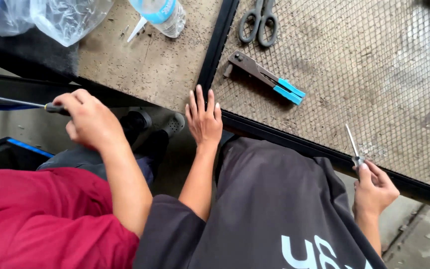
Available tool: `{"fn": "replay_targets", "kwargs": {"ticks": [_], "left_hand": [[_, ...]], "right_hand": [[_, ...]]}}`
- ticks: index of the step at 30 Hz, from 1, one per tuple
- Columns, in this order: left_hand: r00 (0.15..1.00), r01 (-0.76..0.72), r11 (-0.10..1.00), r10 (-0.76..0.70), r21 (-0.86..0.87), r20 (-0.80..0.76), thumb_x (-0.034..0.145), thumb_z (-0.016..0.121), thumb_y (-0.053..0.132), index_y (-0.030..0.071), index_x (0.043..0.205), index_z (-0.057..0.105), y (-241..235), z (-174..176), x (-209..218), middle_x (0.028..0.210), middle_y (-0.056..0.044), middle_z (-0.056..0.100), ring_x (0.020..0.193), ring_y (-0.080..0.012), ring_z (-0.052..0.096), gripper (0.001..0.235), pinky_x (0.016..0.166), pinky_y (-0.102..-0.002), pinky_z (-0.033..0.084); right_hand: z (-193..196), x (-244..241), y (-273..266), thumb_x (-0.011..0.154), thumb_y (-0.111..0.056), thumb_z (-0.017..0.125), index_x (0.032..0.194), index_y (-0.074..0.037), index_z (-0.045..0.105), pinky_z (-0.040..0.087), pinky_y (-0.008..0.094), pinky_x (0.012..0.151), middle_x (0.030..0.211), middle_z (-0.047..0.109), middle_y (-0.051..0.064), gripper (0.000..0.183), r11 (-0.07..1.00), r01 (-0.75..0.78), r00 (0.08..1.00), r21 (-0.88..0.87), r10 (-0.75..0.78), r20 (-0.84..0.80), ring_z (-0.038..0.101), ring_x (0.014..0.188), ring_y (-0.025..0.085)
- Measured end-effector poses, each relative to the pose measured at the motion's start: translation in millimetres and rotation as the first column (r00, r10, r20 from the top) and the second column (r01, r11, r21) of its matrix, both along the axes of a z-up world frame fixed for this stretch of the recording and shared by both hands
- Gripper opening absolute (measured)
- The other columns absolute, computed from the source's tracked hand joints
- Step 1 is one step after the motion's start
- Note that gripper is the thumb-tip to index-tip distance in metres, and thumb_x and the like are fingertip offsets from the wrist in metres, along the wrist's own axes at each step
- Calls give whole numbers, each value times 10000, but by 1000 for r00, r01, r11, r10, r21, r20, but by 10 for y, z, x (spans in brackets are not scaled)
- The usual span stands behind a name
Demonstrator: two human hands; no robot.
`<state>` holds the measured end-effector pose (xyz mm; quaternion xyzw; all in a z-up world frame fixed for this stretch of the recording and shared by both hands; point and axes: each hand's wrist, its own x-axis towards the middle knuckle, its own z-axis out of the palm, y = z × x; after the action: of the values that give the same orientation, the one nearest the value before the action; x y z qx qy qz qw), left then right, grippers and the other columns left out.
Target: Securing a wire mesh into a metal frame using a screwdriver, hammer, and other hand tools.
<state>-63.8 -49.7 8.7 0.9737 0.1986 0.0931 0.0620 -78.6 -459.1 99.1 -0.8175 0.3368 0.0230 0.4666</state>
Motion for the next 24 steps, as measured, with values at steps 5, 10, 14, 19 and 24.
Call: {"fn": "replay_targets", "kwargs": {"ticks": [5,10,14,19,24], "left_hand": [[998,-45,998,46,34,-32,1067,553,316,147,1410,666,-193,173,-139,1648,-92,359,1505,-349,385,399,1144,-541,397],[955,-230,973,224,11,197,906,669,103,78,1032,808,-62,83,-163,1147,-46,766,1159,-258,634,189,965,-499,462],[976,-65,997,71,-34,204,910,565,-112,47,1128,740,124,237,-99,1084,-98,659,1014,-328,616,321,773,-447,529],[971,125,947,-55,297,-234,918,632,56,54,1323,658,78,182,-138,1284,-72,592,1161,-253,557,406,969,-383,487],[952,97,938,10,333,-305,942,596,62,65,1255,678,-12,313,14,1145,-39,600,1048,-228,562,324,886,-357,481]], "right_hand": [[-38,-171,-250,1100,-102,703,1231,-13,728,451,153,553,974,732,87,160,995,-96,993,26,94,70,566,654,28],[-19,-196,-517,1076,-30,766,1264,52,727,563,273,941,1147,725,154,209,944,-312,942,-109,323,97,678,1036,177],[-58,-206,-678,1090,-5,755,1276,57,726,560,256,898,1148,726,159,199,948,-301,944,-106,312,104,682,1015,171],[4,-160,-759,1093,-46,789,1256,29,754,539,277,978,1157,735,141,183,894,-399,906,-206,418,62,682,1079,186],[23,-159,-642,1095,-31,793,1266,48,758,541,273,923,1153,741,159,191,869,-436,880,-233,466,92,685,1037,189]]}}
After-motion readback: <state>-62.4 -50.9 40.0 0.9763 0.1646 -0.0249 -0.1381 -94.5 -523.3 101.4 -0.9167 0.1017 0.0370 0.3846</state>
